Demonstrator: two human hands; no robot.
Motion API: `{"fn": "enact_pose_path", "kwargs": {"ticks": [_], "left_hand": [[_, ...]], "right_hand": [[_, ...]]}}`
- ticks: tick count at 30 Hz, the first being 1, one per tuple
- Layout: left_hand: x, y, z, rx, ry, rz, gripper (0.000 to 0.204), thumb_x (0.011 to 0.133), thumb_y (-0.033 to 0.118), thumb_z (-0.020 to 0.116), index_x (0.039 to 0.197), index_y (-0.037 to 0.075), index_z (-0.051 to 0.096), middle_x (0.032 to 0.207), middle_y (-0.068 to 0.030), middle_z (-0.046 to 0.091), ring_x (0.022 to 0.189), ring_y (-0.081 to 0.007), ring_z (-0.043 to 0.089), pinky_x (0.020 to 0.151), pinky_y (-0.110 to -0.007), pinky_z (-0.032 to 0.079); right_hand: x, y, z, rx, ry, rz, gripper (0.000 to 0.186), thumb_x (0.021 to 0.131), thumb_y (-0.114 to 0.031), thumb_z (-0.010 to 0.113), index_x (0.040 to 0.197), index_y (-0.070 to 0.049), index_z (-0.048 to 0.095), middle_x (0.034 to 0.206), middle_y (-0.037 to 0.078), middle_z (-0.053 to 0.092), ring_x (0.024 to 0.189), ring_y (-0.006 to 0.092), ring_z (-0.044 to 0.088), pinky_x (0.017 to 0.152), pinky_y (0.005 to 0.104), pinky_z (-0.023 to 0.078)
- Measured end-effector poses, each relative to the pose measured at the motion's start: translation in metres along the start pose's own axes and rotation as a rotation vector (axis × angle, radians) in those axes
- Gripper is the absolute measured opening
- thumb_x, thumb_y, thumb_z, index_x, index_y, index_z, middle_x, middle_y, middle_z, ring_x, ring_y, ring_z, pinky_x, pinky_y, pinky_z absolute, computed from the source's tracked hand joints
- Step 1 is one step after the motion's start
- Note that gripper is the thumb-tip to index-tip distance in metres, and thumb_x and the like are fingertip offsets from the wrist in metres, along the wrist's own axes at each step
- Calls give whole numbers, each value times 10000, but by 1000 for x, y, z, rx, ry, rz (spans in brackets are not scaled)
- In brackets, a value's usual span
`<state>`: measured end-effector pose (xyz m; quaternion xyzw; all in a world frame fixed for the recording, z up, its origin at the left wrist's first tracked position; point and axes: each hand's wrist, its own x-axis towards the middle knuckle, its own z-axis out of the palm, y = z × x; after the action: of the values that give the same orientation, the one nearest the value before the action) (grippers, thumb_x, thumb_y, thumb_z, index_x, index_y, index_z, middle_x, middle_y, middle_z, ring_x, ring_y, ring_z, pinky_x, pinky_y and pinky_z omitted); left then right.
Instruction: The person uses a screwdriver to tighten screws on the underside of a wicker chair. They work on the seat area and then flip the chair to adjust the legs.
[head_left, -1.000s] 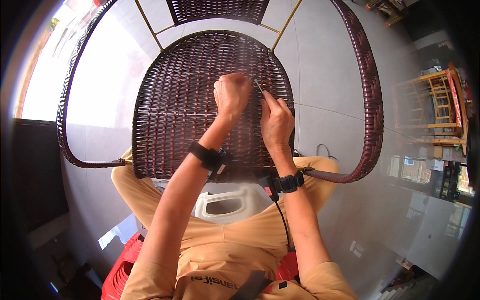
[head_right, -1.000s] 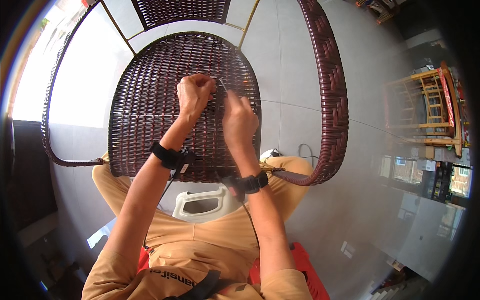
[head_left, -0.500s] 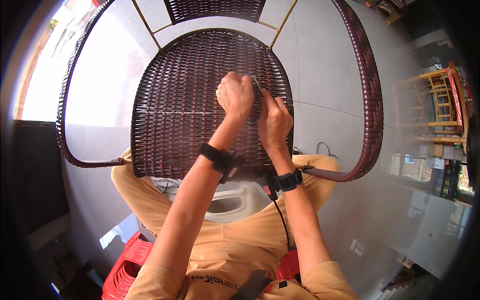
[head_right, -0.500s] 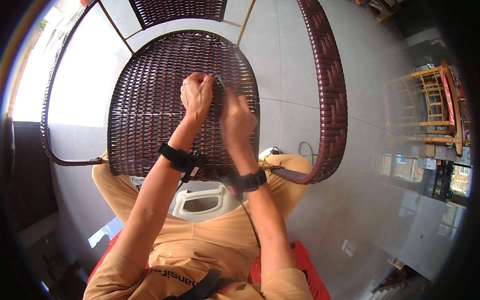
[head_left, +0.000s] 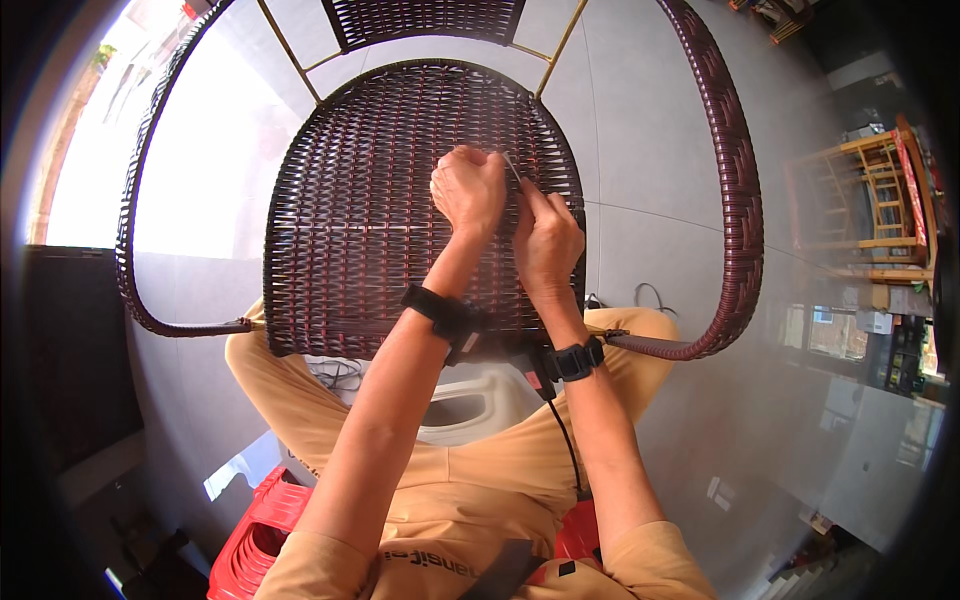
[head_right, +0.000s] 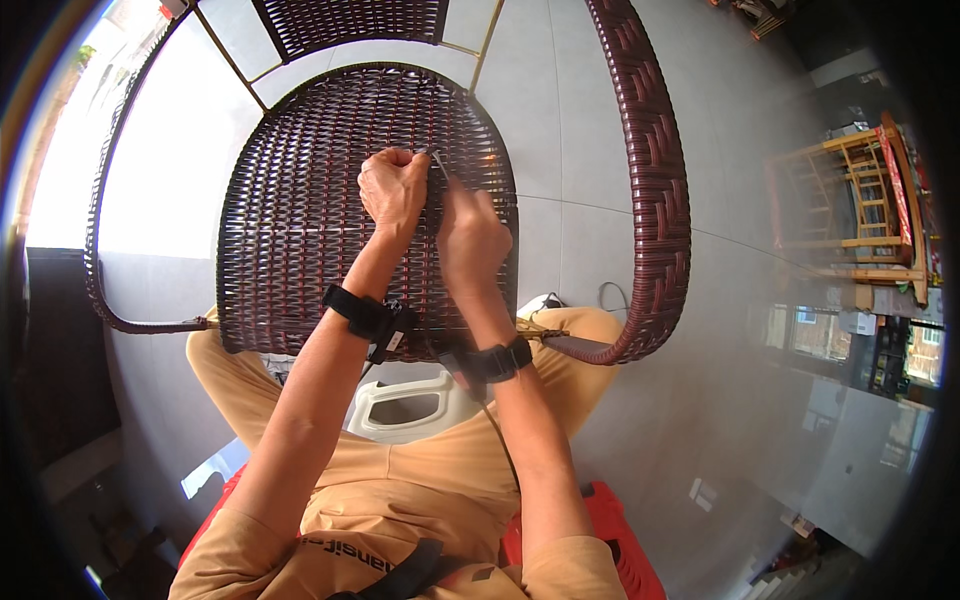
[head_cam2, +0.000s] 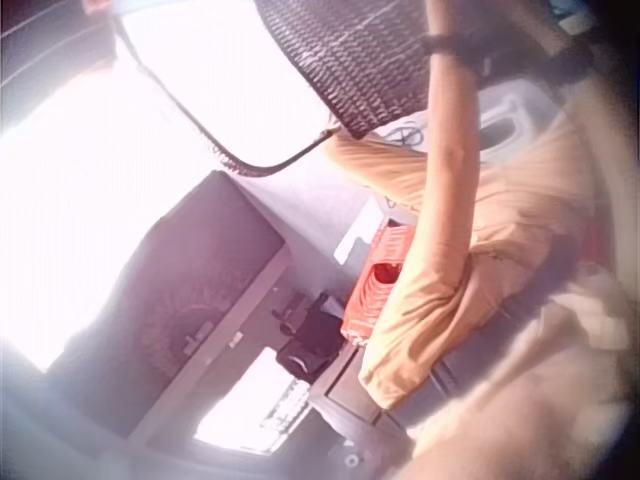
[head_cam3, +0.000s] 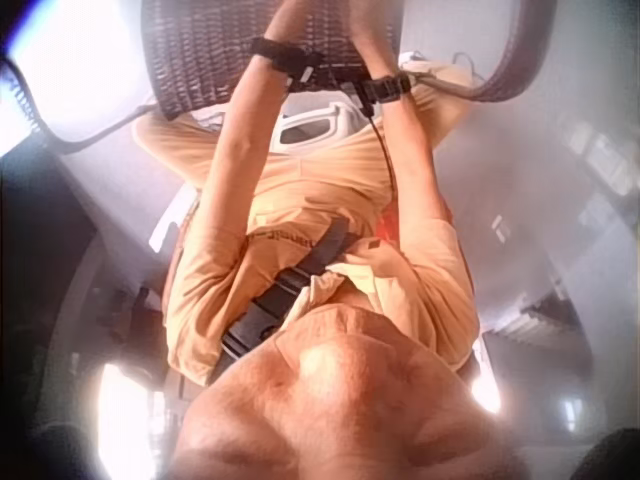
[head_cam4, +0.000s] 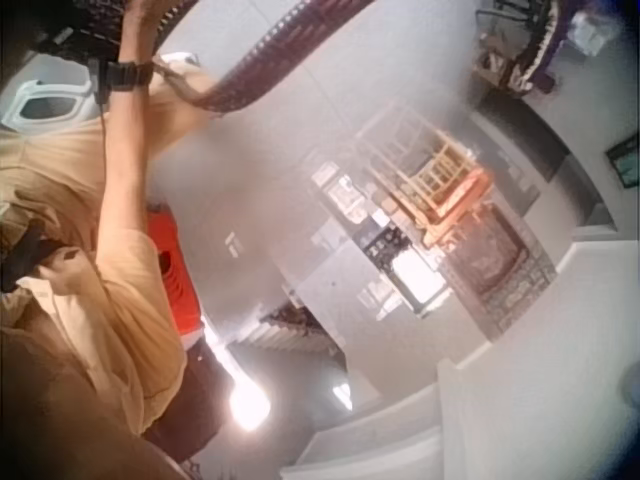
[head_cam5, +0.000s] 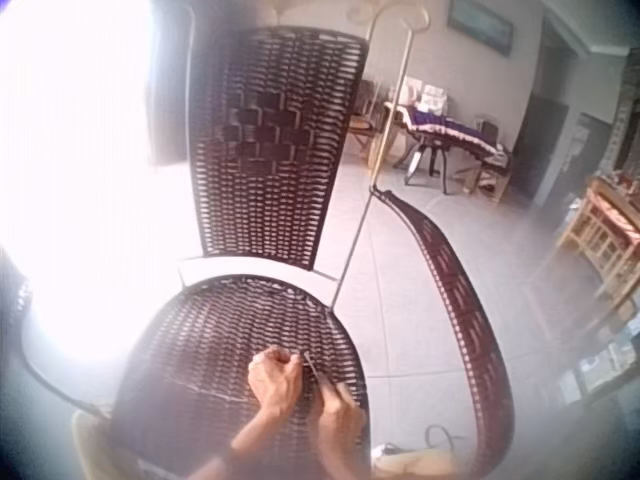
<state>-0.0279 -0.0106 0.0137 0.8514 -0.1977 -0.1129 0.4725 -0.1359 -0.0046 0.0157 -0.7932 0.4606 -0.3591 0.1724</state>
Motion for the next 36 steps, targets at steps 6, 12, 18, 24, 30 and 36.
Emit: {"fn": "enact_pose_path", "kwargs": {"ticks": [6, 12, 18, 24, 30, 36], "left_hand": [[-8, -1, 3, 56, 47, 59, 269, 714, 240, 602, 743, -14, 684, 715, -205, 657, 684, -353, 647, 699, -398, 504], [-12, -1, 4, 51, 70, 115, 286, 748, 256, 589, 734, -24, 649, 707, -196, 649, 671, -357, 634, 671, -422, 486], [-14, 4, 0, 29, 24, 46, 280, 748, 254, 602, 727, -22, 646, 674, -188, 641, 636, -339, 631, 658, -415, 481], [-11, -5, 4, 57, 53, 91, 279, 755, 253, 612, 709, -21, 636, 621, -180, 619, 580, -304, 617, 610, -398, 474], [-10, 9, -3, 86, -3, -1, 294, 721, 256, 612, 721, -34, 656, 614, -176, 626, 587, -294, 623, 631, -388, 488], [-3, 19, -17, -13, -91, -62, 317, 715, 271, 617, 733, -40, 677, 704, -229, 654, 689, -365, 660, 718, -421, 503]], "right_hand": [[-2, 8, 6, -37, 66, -118, 237, 832, -83, 564, 1045, -85, 667, 773, 88, 602, 600, 295, 614, 510, 376, 487], [-5, 10, 9, -44, 49, -86, 288, 816, -74, 569, 1089, -88, 661, 768, 83, 591, 570, 282, 605, 486, 374, 479], [-8, 12, 9, -65, 44, -108, 335, 814, -59, 551, 1140, -79, 628, 768, 94, 572, 553, 283, 596, 475, 376, 475], [-7, 11, 11, -29, 26, -95, 338, 817, -58, 542, 1144, -76, 625, 781, 101, 574, 556, 287, 593, 469, 380, 466], [-8, 12, 9, -7, 64, -120, 341, 809, -54, 545, 1139, -80, 627, 768, 92, 573, 544, 276, 585, 460, 367, 461], [-9, 12, 11, -4, 106, -123, 340, 796, -26, 544, 1118, -93, 633, 758, 80, 570, 528, 264, 575, 453, 360, 461]]}}
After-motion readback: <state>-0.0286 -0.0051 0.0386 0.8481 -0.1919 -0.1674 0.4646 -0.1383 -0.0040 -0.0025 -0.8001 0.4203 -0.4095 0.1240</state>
